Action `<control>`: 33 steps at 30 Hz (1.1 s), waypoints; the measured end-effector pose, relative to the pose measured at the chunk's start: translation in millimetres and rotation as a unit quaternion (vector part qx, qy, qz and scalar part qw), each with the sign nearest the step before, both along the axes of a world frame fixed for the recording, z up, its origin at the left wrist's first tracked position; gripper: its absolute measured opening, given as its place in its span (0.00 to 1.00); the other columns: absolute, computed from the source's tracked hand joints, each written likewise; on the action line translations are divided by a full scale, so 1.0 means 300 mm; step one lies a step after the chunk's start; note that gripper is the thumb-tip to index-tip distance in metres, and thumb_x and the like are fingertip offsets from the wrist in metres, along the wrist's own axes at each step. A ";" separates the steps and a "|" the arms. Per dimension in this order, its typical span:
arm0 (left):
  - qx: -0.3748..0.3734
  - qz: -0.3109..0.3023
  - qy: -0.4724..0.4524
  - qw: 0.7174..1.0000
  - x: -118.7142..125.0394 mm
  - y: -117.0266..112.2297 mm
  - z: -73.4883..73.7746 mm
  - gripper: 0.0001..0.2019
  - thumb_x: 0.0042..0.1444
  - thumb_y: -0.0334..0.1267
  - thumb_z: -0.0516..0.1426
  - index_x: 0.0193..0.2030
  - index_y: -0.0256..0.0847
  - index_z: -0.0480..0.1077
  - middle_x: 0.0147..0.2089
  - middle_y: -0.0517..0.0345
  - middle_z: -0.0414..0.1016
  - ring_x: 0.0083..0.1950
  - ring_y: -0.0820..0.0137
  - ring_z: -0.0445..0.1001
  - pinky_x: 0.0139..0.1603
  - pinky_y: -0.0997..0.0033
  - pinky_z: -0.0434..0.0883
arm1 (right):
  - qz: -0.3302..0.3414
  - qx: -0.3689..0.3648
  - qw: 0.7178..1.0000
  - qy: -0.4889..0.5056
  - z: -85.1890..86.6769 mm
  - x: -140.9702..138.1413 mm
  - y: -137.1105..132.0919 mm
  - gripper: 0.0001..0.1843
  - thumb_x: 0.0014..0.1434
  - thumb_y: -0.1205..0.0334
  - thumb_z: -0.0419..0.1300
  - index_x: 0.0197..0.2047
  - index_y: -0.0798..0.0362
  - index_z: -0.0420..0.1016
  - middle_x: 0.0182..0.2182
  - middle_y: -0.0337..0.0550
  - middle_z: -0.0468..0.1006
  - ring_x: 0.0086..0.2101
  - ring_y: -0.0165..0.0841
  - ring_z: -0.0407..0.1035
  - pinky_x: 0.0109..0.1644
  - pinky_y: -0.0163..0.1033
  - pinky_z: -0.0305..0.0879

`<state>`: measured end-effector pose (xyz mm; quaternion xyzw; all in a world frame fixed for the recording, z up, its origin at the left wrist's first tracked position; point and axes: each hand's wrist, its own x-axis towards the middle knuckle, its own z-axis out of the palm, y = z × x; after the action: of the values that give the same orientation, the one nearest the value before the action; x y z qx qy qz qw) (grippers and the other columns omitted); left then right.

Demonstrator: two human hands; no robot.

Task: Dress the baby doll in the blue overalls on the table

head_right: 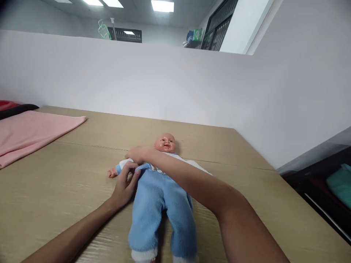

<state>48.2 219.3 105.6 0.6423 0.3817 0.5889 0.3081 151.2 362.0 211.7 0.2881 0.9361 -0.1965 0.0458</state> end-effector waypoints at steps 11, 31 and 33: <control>0.083 0.174 0.048 0.980 0.010 -0.021 -0.022 0.13 0.80 0.49 0.57 0.50 0.46 0.79 0.59 0.44 0.69 0.64 0.53 0.71 0.66 0.50 0.73 | -0.079 0.006 0.968 0.238 -0.010 0.220 -0.058 0.15 0.68 0.66 0.62 0.56 0.53 0.82 0.49 0.47 0.88 0.46 0.42 0.81 0.51 0.45 0.76; -0.137 0.013 -0.155 0.978 -0.048 0.130 0.013 0.29 0.70 0.73 0.62 0.43 0.47 0.69 0.40 0.60 0.73 0.43 0.65 0.71 0.48 0.64 0.71 | -0.239 0.070 0.928 0.277 -0.018 0.327 -0.313 0.15 0.69 0.48 0.70 0.35 0.47 0.81 0.34 0.41 0.84 0.36 0.40 0.74 0.44 0.43 0.67; -0.137 0.004 -0.151 0.979 -0.052 0.141 0.019 0.28 0.69 0.73 0.62 0.45 0.47 0.70 0.41 0.60 0.74 0.43 0.65 0.72 0.47 0.64 0.72 | -0.225 0.010 0.931 0.287 -0.011 0.324 -0.314 0.17 0.72 0.47 0.66 0.33 0.47 0.80 0.32 0.38 0.82 0.34 0.38 0.73 0.41 0.41 0.65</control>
<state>32.5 261.6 111.4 0.4958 0.4103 0.6229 0.4447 248.3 267.9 208.5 0.4234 0.8218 -0.2663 -0.2729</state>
